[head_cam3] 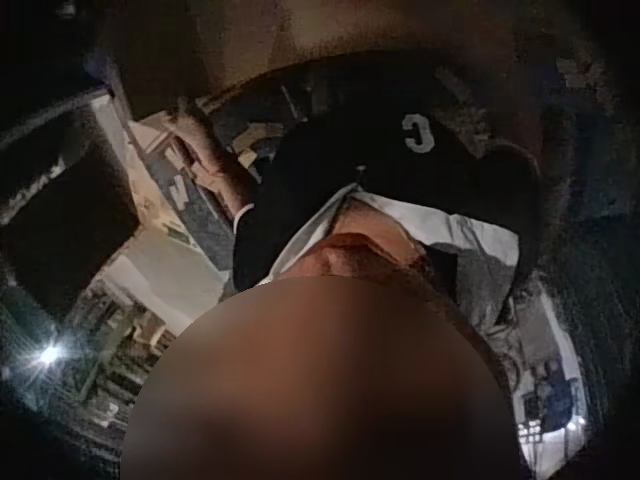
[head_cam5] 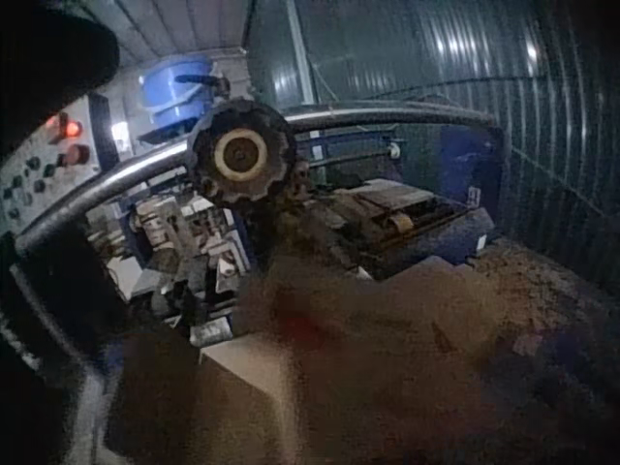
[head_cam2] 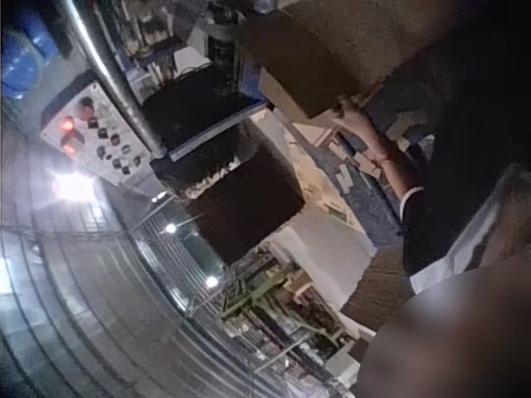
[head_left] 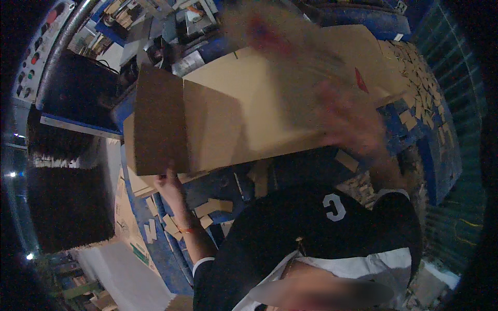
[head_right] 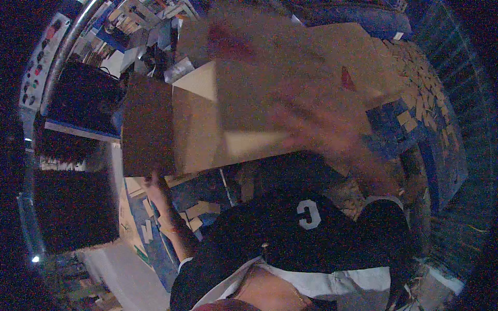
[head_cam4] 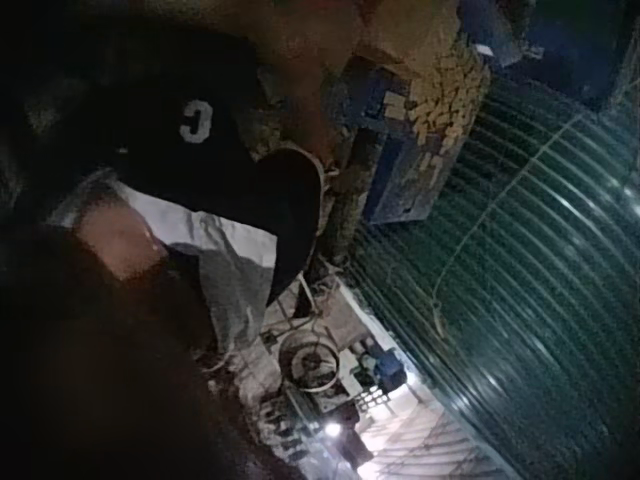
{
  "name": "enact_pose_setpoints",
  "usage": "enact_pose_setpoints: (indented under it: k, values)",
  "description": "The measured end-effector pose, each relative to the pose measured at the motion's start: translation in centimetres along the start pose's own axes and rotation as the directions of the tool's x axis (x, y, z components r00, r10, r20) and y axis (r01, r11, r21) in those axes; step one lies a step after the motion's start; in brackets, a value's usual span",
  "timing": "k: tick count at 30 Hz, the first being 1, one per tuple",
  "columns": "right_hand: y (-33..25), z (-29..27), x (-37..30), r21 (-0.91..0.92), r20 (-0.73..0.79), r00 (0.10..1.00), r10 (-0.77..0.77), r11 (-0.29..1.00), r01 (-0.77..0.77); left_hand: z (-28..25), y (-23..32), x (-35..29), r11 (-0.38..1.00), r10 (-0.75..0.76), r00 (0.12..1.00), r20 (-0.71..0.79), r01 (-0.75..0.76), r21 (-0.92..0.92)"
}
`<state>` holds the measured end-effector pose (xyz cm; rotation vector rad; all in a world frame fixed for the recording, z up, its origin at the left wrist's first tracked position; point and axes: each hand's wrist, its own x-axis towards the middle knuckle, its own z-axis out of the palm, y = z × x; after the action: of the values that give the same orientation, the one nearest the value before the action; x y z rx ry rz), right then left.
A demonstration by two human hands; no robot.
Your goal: The person repeatedly folds flat cardboard boxes into their three-dimensional shape on a blue workbench. They align the flaps, press the creases, and stack the finished boxes. The process is continuous and repetitive throughout the clip.
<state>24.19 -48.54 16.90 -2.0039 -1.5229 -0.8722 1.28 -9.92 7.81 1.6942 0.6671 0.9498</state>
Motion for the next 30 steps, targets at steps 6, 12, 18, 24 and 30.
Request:
enact_pose_setpoints:
  k: [6,12,18,24,30]
  values:
    - [-2.3,8.6,-1.8,0.027,0.303,0.935,-0.185,0.982,0.186,4.9,4.2,-1.8,0.648,0.345,0.707,0.617,-0.655,0.388]
    - [-1.1,8.2,-3.4,0.009,0.385,0.897,-0.219,0.972,0.233,6.1,6.1,-0.9,0.414,0.196,0.528,0.826,-0.809,0.418]
    - [1.9,10.4,1.4,0.056,0.35,0.896,-0.274,0.961,0.272,6.7,5.5,2.3,0.593,0.298,0.624,0.723,-0.714,0.372]
    - [8.5,17.2,7.8,0.297,0.228,0.914,-0.336,0.918,0.263,10.0,3.2,9.8,0.606,0.397,0.646,0.651,-0.718,0.343]
    - [13.5,25.7,11.0,0.344,0.477,0.876,-0.066,0.931,-0.117,15.7,4.0,14.5,0.636,0.559,0.62,0.55,-0.747,0.196]
